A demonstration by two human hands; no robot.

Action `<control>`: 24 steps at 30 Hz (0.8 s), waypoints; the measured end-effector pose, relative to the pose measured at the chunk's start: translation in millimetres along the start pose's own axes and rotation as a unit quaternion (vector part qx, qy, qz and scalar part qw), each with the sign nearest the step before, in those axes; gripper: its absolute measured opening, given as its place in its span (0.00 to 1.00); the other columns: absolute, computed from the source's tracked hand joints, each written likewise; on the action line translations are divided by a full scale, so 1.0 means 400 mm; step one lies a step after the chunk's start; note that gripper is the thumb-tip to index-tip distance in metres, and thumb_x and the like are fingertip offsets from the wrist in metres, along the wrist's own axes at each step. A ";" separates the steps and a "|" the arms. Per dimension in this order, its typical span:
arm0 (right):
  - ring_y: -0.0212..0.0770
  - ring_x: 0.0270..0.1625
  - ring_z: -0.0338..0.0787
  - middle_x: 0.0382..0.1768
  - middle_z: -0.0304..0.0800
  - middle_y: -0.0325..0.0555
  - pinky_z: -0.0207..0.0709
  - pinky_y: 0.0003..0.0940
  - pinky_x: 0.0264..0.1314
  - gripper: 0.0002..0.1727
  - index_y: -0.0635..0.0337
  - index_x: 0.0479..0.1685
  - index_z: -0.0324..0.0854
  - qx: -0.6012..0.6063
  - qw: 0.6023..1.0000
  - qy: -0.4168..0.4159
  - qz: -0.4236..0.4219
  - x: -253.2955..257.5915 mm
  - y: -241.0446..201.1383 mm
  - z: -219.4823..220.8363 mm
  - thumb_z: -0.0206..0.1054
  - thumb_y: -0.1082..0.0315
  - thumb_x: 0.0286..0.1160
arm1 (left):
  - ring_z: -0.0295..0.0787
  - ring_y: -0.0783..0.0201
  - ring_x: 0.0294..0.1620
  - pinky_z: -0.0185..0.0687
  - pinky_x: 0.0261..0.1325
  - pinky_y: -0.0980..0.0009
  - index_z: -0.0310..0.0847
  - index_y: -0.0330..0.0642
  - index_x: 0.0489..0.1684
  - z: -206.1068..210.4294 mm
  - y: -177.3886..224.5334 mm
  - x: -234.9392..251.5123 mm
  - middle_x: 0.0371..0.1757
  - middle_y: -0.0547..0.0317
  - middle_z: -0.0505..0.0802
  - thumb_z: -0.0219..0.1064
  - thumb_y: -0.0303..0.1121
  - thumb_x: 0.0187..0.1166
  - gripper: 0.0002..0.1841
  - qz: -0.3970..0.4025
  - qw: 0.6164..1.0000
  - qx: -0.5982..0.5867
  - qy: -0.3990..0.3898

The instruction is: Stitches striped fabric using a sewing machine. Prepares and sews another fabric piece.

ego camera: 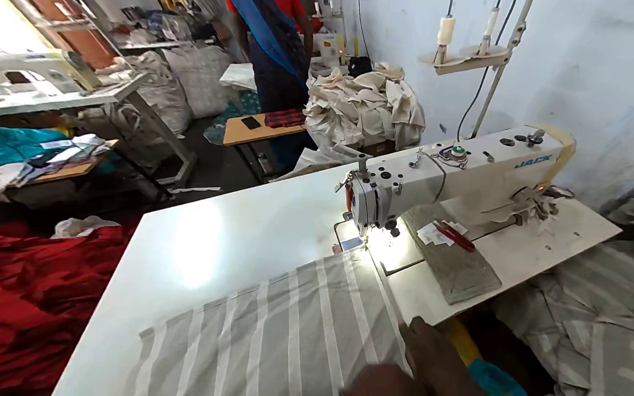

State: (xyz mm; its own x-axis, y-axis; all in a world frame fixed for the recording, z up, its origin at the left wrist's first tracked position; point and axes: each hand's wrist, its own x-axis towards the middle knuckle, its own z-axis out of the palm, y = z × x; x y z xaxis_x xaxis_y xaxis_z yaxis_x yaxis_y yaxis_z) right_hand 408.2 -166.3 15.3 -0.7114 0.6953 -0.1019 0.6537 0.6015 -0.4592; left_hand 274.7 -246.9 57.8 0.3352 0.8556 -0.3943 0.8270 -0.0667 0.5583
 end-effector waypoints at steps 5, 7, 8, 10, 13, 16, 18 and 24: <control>0.61 0.50 0.93 0.51 0.88 0.64 0.89 0.52 0.46 0.21 0.67 0.69 0.85 0.008 0.999 -0.023 -0.029 -0.040 0.005 0.001 0.63 0.74 0.78 | 0.78 0.44 0.79 0.64 0.82 0.39 0.88 0.45 0.67 -0.140 -0.235 0.200 0.73 0.48 0.87 0.69 0.67 0.71 0.37 -0.154 0.924 0.051 0.345; 0.61 0.52 0.92 0.53 0.90 0.64 0.86 0.57 0.53 0.18 0.62 0.65 0.88 0.031 0.996 -0.071 -0.035 -0.007 0.058 -0.060 0.62 0.67 0.83 | 0.69 0.44 0.87 0.50 0.88 0.34 0.87 0.47 0.69 -0.086 -0.298 0.255 0.81 0.53 0.82 0.65 0.77 0.62 0.46 -0.161 0.884 0.097 0.428; 0.59 0.53 0.93 0.52 0.92 0.61 0.86 0.57 0.56 0.17 0.60 0.59 0.92 0.037 0.998 -0.033 -0.031 0.016 0.112 -0.092 0.65 0.61 0.83 | 0.69 0.45 0.87 0.49 0.88 0.33 0.87 0.48 0.68 -0.066 -0.305 0.265 0.81 0.55 0.82 0.62 0.79 0.62 0.46 -0.157 0.870 0.108 0.455; 0.59 0.60 0.91 0.57 0.91 0.59 0.84 0.59 0.63 0.20 0.60 0.58 0.91 0.001 0.992 0.121 0.018 0.073 0.243 -0.164 0.67 0.55 0.82 | 0.71 0.46 0.86 0.49 0.87 0.31 0.86 0.50 0.70 -0.045 -0.305 0.268 0.82 0.57 0.82 0.56 0.80 0.65 0.47 -0.152 0.859 0.124 0.473; 0.70 0.80 0.76 0.77 0.78 0.66 0.72 0.69 0.77 0.23 0.67 0.75 0.79 -0.126 0.947 0.291 0.047 0.175 0.465 -0.252 0.64 0.70 0.83 | 0.63 0.47 0.91 0.44 0.89 0.31 0.83 0.56 0.75 -0.057 -0.298 0.266 0.87 0.64 0.77 0.50 0.82 0.67 0.48 -0.170 0.874 0.140 0.434; 0.63 0.77 0.81 0.73 0.84 0.59 0.76 0.65 0.75 0.23 0.63 0.69 0.85 -0.117 0.932 0.343 0.003 0.230 0.617 -0.229 0.58 0.82 0.75 | 0.58 0.49 0.93 0.39 0.91 0.34 0.82 0.58 0.77 -0.068 -0.292 0.263 0.87 0.66 0.76 0.50 0.83 0.66 0.49 -0.190 0.885 0.135 0.404; 0.62 0.72 0.85 0.69 0.87 0.58 0.80 0.65 0.68 0.21 0.63 0.65 0.88 -0.099 0.932 0.349 0.005 0.233 0.630 -0.210 0.57 0.82 0.77 | 0.60 0.49 0.92 0.40 0.90 0.34 0.83 0.57 0.76 -0.057 -0.286 0.260 0.87 0.65 0.76 0.50 0.83 0.66 0.48 -0.187 0.881 0.142 0.410; 0.67 0.88 0.66 0.83 0.72 0.61 0.66 0.67 0.83 0.28 0.61 0.81 0.75 -0.154 0.890 0.430 0.019 0.225 0.622 -0.194 0.53 0.76 0.78 | 0.60 0.50 0.92 0.43 0.91 0.35 0.84 0.57 0.75 -0.053 -0.298 0.265 0.87 0.66 0.76 0.53 0.82 0.66 0.47 -0.177 0.875 0.140 0.428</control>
State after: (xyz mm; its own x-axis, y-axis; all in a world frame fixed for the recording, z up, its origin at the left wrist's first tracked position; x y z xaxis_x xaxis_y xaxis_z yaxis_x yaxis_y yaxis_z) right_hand 527.0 76.4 -39.6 -0.3133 0.6825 0.6603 0.8069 0.5579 -0.1939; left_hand 202.1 -137.4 -35.3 -0.3263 0.9113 0.2512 0.9288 0.2597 0.2645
